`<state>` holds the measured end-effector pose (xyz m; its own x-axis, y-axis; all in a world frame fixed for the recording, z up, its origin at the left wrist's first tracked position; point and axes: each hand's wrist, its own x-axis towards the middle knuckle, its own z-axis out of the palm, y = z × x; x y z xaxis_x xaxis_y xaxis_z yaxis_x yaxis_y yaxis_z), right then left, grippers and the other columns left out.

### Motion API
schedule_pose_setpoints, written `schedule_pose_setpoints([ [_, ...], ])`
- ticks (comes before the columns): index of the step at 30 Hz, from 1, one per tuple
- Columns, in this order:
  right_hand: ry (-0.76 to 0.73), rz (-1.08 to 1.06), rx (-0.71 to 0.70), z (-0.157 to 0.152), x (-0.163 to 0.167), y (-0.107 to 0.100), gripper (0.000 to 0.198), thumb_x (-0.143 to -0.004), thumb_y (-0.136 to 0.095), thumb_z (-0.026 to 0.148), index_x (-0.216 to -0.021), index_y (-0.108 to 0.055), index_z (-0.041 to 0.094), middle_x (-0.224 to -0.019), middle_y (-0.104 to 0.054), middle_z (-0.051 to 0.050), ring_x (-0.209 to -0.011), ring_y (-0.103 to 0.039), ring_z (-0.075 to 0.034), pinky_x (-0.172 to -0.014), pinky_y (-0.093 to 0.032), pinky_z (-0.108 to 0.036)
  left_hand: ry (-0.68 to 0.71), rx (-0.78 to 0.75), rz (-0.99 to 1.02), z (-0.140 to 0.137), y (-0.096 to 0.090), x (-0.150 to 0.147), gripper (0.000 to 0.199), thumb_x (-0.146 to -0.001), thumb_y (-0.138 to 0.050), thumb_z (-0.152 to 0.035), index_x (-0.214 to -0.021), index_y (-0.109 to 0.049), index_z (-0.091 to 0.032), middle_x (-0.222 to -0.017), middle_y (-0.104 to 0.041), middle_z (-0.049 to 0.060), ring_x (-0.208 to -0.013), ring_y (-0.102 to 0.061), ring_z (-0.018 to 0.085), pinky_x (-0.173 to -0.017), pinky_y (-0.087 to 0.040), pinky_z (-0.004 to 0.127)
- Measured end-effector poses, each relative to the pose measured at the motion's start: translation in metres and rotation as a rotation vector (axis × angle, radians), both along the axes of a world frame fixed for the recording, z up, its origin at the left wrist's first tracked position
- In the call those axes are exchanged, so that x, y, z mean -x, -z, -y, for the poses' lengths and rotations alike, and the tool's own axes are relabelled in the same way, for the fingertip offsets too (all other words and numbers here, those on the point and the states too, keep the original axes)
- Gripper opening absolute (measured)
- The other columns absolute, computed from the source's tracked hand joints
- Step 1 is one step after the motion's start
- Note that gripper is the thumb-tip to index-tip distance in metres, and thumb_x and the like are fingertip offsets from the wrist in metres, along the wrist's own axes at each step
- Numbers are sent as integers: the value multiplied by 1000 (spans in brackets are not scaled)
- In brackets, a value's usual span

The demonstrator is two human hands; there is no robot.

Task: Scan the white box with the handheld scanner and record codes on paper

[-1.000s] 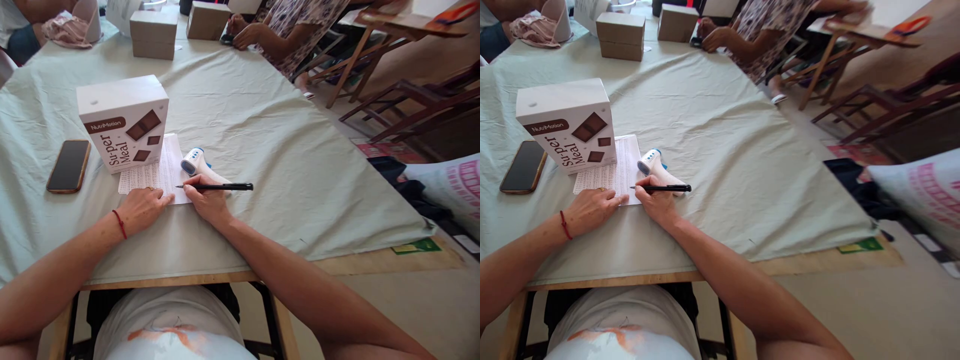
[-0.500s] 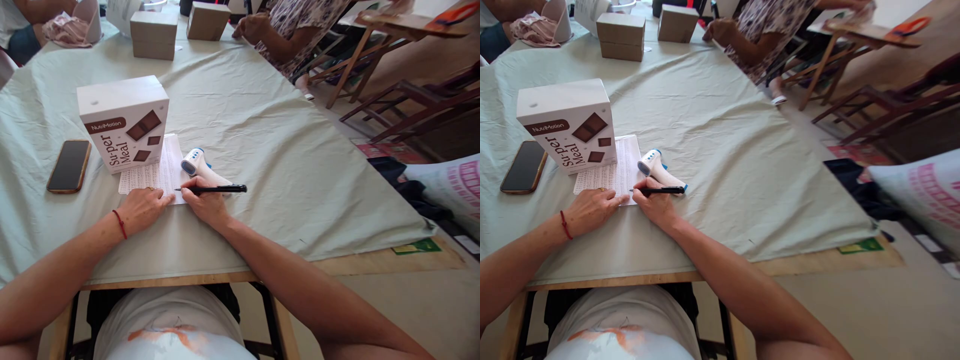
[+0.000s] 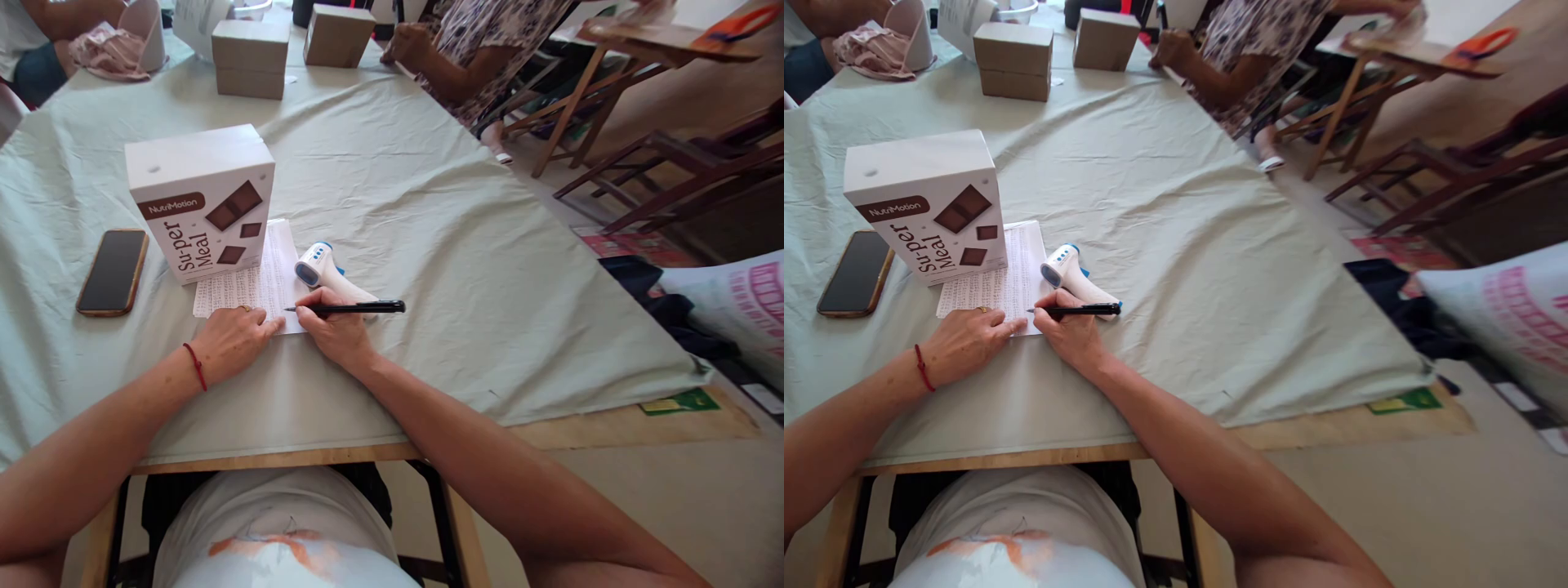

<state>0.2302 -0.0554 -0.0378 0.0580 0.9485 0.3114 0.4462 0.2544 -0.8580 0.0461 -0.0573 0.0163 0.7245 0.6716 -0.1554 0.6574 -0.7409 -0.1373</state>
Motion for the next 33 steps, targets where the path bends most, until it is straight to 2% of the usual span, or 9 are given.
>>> schedule_pose_setpoints([
  [20,-33,37,-14,2,-1,-1,7,-70,-56,24,-63,-59,24,-59,-59,1,-55,-56,-16,-57,-51,-31,-7,-4,15,0,2,0,26,-98,-40,-16,-116,-59,-21,-80,-60,5,-69,-59,19,-49,-29,27],
  [28,3,35,-15,1,-1,0,7,-71,-56,24,-65,-59,24,-60,-60,2,-56,-57,-17,-58,-52,-32,5,-18,21,0,1,0,24,-98,-40,-16,-113,-58,-20,-79,-59,5,-70,-59,18,-49,-28,27],
  [33,-2,81,-19,1,-2,1,7,-70,-57,24,-64,-58,24,-60,-60,1,-57,-57,-17,-58,-51,-31,-7,4,-14,0,-1,-1,27,-100,-40,-17,-120,-57,-21,-83,-61,5,-71,-60,19,-48,-25,28],
])
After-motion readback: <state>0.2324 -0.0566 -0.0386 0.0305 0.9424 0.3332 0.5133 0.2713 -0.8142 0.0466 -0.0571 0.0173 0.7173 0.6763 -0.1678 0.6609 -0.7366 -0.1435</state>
